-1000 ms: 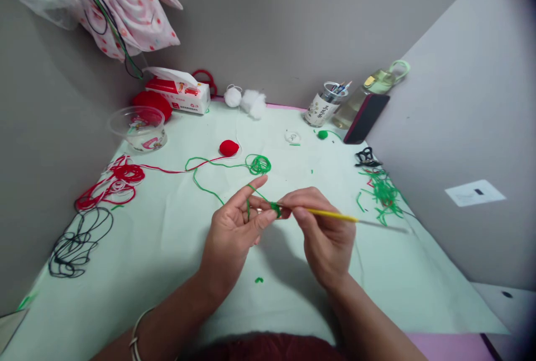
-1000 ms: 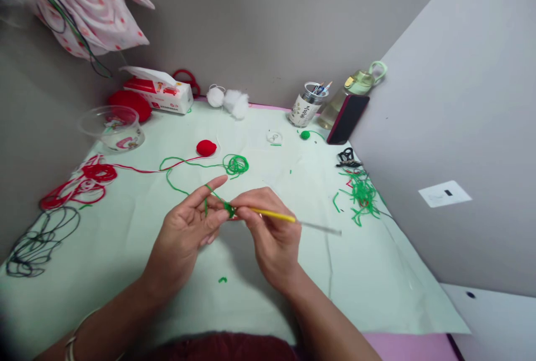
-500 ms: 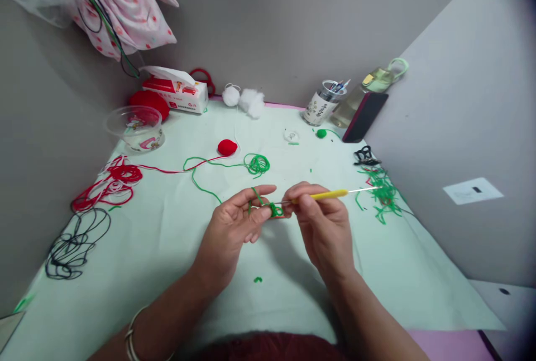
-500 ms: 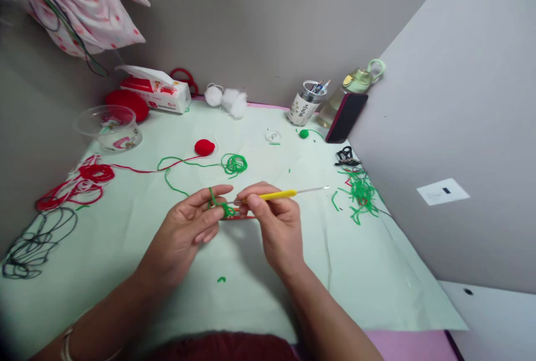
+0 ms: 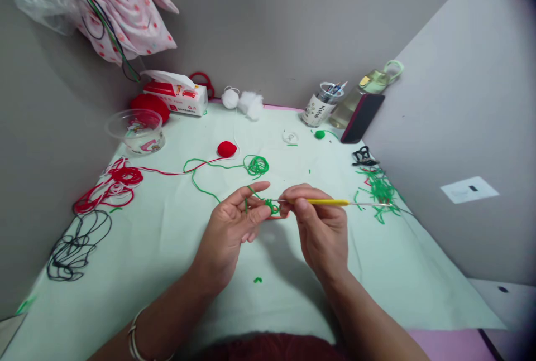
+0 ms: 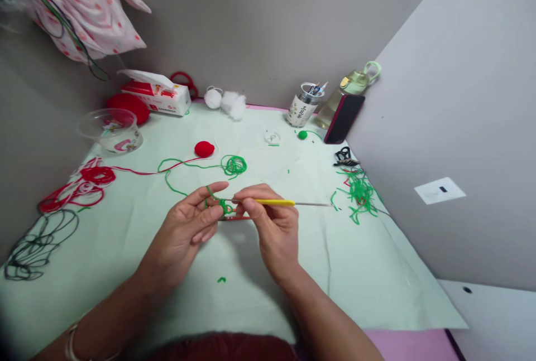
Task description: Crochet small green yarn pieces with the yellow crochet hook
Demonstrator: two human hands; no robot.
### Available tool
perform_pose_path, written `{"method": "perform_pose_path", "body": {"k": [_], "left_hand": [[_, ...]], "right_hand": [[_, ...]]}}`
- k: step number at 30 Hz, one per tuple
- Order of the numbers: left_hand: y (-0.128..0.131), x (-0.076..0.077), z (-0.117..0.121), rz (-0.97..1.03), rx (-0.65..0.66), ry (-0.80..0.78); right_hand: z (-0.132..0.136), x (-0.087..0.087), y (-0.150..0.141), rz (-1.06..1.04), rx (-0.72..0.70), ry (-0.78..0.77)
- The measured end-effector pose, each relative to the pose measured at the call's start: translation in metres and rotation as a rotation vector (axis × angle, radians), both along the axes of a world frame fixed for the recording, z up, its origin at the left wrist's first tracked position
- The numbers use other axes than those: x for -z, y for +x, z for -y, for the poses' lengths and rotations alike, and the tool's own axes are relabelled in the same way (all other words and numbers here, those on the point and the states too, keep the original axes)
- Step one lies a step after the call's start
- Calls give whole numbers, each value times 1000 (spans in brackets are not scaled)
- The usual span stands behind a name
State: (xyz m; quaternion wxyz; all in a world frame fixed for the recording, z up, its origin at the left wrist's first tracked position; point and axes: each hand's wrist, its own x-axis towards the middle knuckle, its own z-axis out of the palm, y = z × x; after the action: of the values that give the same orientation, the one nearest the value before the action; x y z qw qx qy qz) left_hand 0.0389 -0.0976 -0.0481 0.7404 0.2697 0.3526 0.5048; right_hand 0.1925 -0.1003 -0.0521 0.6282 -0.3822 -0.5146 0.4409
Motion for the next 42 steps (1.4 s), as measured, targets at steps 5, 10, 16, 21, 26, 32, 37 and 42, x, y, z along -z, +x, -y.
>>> {"method": "perform_pose_path", "body": {"k": [5,10,16,21,26,32,37,42], "left_hand": [[2,-1,2,17,-18,-19],[3,-1,2,75,-13,-59],[0,-1,0,120,3,-92],[-3,0,-3,126,13,-83],[-7,1,-7,114,47,-61],[-1,2,0,-110,35,49],[6,8,1,-236,-35,100],[3,15,-1,-289,-98,169]], "right_hand": [[3,0,-5,53,79,91],[5,-2,-6,179,139,185],[3,0,-5,166,168,163],[-1,2,0,103,134,69],[-7,-4,7,-81,81,-100],[-7,-6,4,-141,-49,-259],[-2,-3,0,38,19,-134],[-3,-8,1,58,-88,-219]]}}
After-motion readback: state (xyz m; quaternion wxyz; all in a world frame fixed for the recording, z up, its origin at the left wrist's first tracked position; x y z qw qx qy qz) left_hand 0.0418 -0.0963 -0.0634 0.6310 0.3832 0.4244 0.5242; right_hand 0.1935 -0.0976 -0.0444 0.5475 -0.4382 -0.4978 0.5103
